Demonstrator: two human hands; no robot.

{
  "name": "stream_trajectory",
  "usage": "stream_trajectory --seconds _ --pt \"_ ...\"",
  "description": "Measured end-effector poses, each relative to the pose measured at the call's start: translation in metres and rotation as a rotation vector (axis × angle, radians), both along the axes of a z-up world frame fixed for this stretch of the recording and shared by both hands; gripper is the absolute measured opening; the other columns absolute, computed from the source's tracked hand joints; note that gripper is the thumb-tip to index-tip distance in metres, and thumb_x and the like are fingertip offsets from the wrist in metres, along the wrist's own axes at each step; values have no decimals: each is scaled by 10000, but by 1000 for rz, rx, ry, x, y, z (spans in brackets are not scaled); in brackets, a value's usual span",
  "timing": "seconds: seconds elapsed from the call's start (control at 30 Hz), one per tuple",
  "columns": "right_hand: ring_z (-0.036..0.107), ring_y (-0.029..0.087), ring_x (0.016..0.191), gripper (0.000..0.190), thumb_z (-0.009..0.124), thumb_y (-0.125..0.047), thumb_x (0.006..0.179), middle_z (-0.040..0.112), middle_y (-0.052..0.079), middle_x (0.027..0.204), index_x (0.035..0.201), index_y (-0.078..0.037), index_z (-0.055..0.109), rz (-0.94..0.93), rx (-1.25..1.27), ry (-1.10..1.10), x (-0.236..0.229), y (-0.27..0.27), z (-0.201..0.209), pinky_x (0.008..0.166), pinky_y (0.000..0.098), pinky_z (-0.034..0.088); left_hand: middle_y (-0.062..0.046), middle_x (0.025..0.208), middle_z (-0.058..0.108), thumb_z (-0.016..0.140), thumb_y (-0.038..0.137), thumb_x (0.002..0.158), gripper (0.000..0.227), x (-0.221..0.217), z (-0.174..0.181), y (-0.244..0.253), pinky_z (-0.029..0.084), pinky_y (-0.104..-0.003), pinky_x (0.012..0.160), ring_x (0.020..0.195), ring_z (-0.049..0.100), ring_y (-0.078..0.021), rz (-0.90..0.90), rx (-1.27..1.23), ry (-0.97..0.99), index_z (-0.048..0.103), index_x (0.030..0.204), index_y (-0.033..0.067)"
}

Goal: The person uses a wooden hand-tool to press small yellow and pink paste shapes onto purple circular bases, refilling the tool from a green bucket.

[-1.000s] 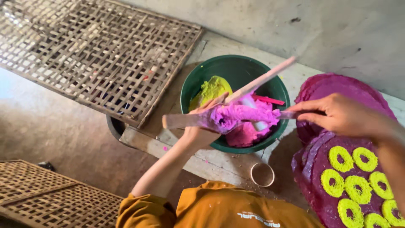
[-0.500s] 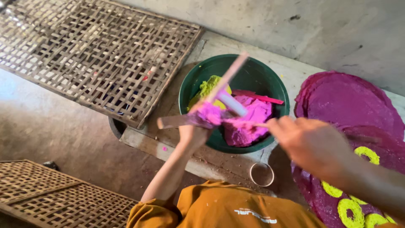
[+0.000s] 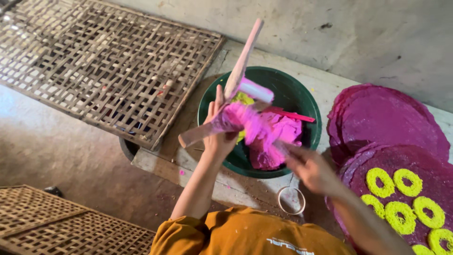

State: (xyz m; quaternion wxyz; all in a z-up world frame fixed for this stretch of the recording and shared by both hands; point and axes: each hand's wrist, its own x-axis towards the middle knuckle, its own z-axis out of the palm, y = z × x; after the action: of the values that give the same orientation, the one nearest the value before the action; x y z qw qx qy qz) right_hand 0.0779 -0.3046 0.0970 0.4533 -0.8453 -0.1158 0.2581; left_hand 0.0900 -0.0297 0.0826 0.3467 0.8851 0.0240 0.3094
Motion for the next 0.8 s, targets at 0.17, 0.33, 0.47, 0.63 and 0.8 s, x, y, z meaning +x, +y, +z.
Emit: stream_trajectory --seconds 0.17,0.33,0.47,0.63,0.8 --pt "679 121 765 462 570 -69 984 741 185 981 1446 -70 554 72 189 -598 8 23 -10 673 267 522 -307 1539 405 795 223 631 609 11 -2 -14 542 -486 806 1087 575 -430 -47 209 4 670 1216 105" --pt "694 251 690 482 599 -293 993 711 174 790 1473 -321 566 117 -296 -414 -10 13 9 608 333 515 -199 1541 478 773 252 749 488 15 -14 3 558 -445 860 1148 614 -353 -117 176 -39 666 1189 70" --pt "681 270 535 345 608 -432 976 727 133 676 1319 -445 643 180 -621 -280 32 -5 89 565 414 526 -134 1518 579 751 265 887 445 4 -7 9 575 -401 813 1020 673 -299 -135 247 -122 662 1274 64" --pt "681 301 682 334 561 -295 940 736 121 818 1236 -292 716 484 -773 -518 43 38 119 595 471 524 -146 1320 645 773 383 825 637 -3 -4 -15 558 -441 813 994 681 -327 -376 241 137 621 1381 113" --pt "676 214 664 232 589 -242 824 639 49 798 973 -72 641 828 -830 -1456 -12 58 85 540 330 525 -128 1211 698 759 417 809 755 -18 -34 -22 490 -523 988 1091 695 -287 -464 77 186 541 1458 99"
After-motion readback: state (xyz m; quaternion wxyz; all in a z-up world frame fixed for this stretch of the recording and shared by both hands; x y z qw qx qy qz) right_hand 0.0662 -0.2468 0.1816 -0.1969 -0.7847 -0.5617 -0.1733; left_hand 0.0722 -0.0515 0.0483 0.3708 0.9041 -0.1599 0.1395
